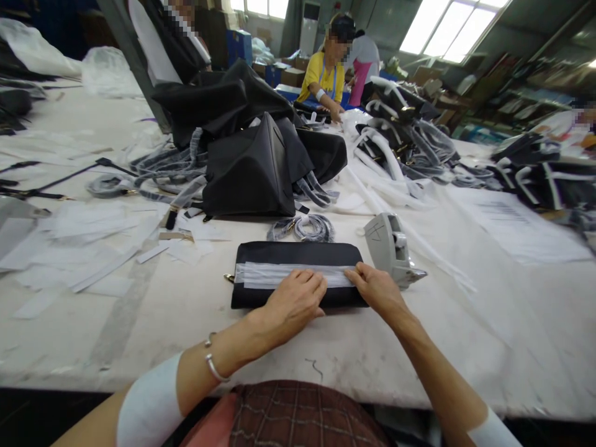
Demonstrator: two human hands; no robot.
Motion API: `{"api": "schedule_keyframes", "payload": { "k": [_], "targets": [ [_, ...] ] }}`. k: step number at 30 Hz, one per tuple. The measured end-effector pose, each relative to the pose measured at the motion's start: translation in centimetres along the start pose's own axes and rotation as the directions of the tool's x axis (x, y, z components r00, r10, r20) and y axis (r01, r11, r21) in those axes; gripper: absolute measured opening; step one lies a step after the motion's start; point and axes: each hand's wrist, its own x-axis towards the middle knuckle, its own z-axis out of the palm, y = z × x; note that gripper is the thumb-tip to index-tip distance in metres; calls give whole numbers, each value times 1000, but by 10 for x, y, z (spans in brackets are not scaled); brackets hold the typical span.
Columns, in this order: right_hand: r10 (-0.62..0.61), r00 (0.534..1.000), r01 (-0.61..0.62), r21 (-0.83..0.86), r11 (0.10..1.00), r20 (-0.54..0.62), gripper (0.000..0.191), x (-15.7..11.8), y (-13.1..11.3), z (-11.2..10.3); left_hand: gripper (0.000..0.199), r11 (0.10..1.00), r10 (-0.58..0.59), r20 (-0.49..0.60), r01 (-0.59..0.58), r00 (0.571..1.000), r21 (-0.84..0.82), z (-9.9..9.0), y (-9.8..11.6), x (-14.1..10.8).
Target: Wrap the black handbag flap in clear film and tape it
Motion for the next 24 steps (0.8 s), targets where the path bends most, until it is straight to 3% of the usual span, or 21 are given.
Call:
{"api": "schedule_keyframes", "payload": {
  "k": [3,6,10,13,16,20,24],
  "targets": [
    [0,1000,0,-14,1000,-24,36,0,-2,1,71,997,-40,-38,42,998,57,27,10,-4],
    [7,999,-7,-2,1000,-40,36,0,-3,1,75,994,-70,-21,72,997,77,38,14,-9],
    [89,988,-76,106,991,-125,41,4,14,-1,59,988,-103,-23,105,994,111,41,18,-10],
    [201,950,-114,333,936,-240,37,8,35,3,47,983,-105,-61,113,993,143,42,20,-10],
    [210,965,-90,551,830,-159,42,10,48,12,45,980,-106,-89,119,990,159,42,20,-10],
    [145,984,-52,605,795,-106,49,-1,48,24,45,979,-95,-103,112,990,169,43,18,-15],
    [110,994,-83,663,744,2,46,-22,47,21,45,985,-50,-106,66,993,158,44,15,-26]
  ]
}}
